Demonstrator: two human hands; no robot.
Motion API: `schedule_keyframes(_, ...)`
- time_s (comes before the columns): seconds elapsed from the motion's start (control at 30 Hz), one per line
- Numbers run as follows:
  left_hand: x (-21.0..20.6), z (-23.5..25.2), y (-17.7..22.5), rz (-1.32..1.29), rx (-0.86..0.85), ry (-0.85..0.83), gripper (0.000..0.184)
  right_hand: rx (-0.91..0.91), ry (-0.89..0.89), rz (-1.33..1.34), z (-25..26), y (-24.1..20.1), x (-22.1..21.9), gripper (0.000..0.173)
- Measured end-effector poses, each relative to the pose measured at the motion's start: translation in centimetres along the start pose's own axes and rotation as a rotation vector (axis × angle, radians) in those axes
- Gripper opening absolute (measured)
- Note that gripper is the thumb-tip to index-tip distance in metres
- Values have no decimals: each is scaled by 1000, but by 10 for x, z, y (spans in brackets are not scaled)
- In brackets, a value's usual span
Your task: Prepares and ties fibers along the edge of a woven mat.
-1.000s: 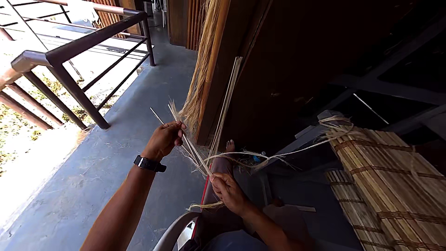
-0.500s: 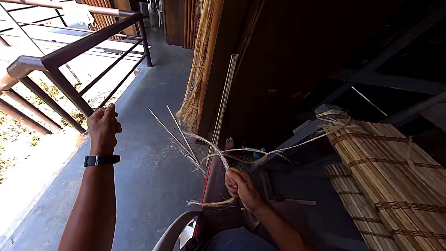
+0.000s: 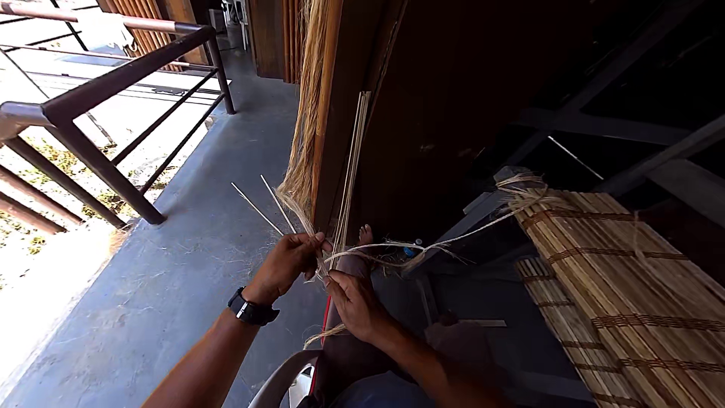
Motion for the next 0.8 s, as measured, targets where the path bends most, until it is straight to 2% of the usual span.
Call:
schedule_keyframes(0.2, 42, 2, 47, -71, -86, 33, 46, 82, -81, 157, -9, 11, -6, 37)
schedule_keyframes(0.43, 45, -5, 72, -55, -195, -9, 47, 172, -53, 333, -5, 9, -4, 36)
schedule_keyframes(0.53, 43, -8, 80, -58, -210, -7, 47, 216, -55, 308, -2, 4, -2, 37)
schedule_keyframes(0.67, 42, -16, 87, 36, -228, 12, 42, 283, -132, 108, 9, 2, 14, 33)
schedule_keyframes(0.7, 42, -20, 90, 64, -222, -3, 41, 264, -157, 78, 14, -1, 24, 39)
schedule_keyframes(0.77, 42, -26, 96, 129, -200, -63, 40, 245, -151, 78, 27, -11, 47, 65)
schedule_keyframes(0.8, 41, -29, 99, 162, -186, -95, 39, 267, -104, 120, 35, -18, 58, 68)
Point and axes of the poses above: each hand's wrist, its own z-axis towards the middle knuckle, its own x-axis out of the back of the hand, y = z × x, the point moved 2 cm from there along z, towards the middle knuckle, and after that the axes turned 10 degrees about x, right-handed, at the moved point
